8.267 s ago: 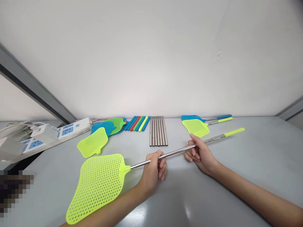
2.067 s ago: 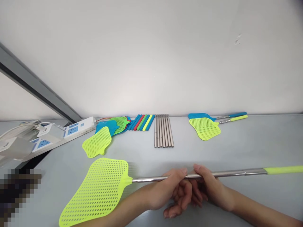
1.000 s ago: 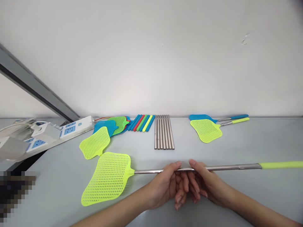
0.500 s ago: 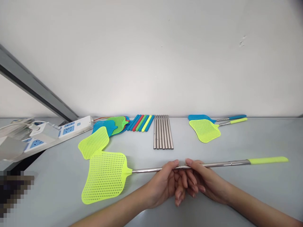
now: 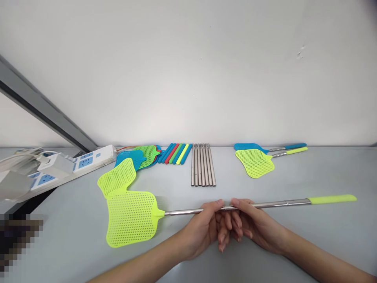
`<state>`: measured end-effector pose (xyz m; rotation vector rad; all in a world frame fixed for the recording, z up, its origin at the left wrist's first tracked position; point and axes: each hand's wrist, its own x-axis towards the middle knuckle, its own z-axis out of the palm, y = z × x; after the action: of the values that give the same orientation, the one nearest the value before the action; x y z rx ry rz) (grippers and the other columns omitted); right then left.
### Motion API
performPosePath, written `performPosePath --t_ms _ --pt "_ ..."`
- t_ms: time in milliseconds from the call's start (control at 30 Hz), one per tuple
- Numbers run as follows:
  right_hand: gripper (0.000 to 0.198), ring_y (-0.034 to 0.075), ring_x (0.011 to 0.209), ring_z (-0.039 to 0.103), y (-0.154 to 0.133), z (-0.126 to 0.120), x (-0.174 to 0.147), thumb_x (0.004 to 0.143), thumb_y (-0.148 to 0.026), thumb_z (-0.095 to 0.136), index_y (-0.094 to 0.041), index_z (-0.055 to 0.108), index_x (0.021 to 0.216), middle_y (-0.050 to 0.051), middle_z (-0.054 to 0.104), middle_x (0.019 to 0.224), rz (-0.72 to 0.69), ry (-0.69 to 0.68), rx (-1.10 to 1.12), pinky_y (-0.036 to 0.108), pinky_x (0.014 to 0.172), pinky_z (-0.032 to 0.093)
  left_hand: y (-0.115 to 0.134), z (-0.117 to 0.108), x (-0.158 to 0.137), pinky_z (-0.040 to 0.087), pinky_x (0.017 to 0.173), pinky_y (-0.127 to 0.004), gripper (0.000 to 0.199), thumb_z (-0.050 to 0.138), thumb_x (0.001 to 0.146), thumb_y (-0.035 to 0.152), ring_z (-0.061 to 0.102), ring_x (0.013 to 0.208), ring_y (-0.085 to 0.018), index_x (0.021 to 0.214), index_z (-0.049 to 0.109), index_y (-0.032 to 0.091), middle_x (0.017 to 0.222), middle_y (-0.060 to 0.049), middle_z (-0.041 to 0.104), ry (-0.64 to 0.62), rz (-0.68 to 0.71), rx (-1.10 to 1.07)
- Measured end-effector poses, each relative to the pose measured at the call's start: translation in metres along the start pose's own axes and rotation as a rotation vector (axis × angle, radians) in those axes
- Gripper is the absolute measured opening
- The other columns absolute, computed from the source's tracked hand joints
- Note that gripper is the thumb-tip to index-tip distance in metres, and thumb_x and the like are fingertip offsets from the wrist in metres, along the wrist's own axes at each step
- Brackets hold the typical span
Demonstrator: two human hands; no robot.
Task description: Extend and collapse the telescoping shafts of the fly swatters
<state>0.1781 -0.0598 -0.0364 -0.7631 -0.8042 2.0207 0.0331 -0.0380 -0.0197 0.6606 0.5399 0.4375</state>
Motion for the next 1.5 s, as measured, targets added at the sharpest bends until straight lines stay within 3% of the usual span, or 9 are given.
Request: performPosePath --t_ms 200,733,933,1167,1500 --pt "0.051 0.007 0.042 0.039 -0.004 0.002 -0.001 0.084 -0.042 0.03 -0.011 0.053 0.052 0.002 0.049 0.047 0.004 0.008 -0.002 0.024 0.051 0.034 0.001 -0.002 0.0 0.03 0.044 -0.022 0.035 0.041 0.08 0.036 0.039 0.035 -0.007 0.053 0.045 0.013 0.037 0.004 0.04 0.052 0.133 0.024" --pt "0.039 0.011 0.051 0.047 -0.014 0.009 -0.003 0.083 -0.033 0.034 -0.011 0.052 0.056 0.004 0.051 0.052 0.041 0.042 0.018 0.024 0.051 0.034 -0.002 -0.002 -0.001 0.032 0.044 -0.019 0.025 0.047 0.079 0.033 0.039 0.038 -0.005 0.064 0.047 0.014 0.043 0.005 0.044 0.131 0.246 0.251" --pt "0.035 0.009 0.047 0.044 -0.013 0.008 -0.001 0.082 -0.032 0.036 -0.011 0.053 0.06 0.004 0.052 0.052 0.036 0.044 0.028 0.023 0.052 0.035 -0.004 -0.005 0.0 0.031 0.045 -0.019 0.024 0.047 0.079 0.034 0.04 0.039 -0.005 0.066 0.047 0.014 0.044 0.005 0.045 0.155 0.279 0.325" --pt "0.032 0.009 0.049 0.044 -0.013 0.007 -0.003 0.084 -0.028 0.033 -0.012 0.05 0.062 0.004 0.051 0.055 0.006 0.021 0.028 0.024 0.053 0.035 -0.002 -0.004 -0.001 0.03 0.043 -0.019 0.021 0.046 0.08 0.033 0.042 0.042 -0.005 0.07 0.044 0.014 0.055 0.002 0.053 0.105 0.291 0.383" --pt "0.019 0.009 0.048 0.042 -0.012 0.007 -0.003 0.082 -0.022 0.034 -0.014 0.046 0.07 0.002 0.05 0.056 -0.037 -0.002 0.042 0.024 0.054 0.035 -0.004 -0.002 -0.001 0.032 0.046 -0.02 0.022 0.047 0.079 0.034 0.043 0.044 -0.005 0.069 0.044 0.014 0.056 0.002 0.052 0.101 0.323 0.38"
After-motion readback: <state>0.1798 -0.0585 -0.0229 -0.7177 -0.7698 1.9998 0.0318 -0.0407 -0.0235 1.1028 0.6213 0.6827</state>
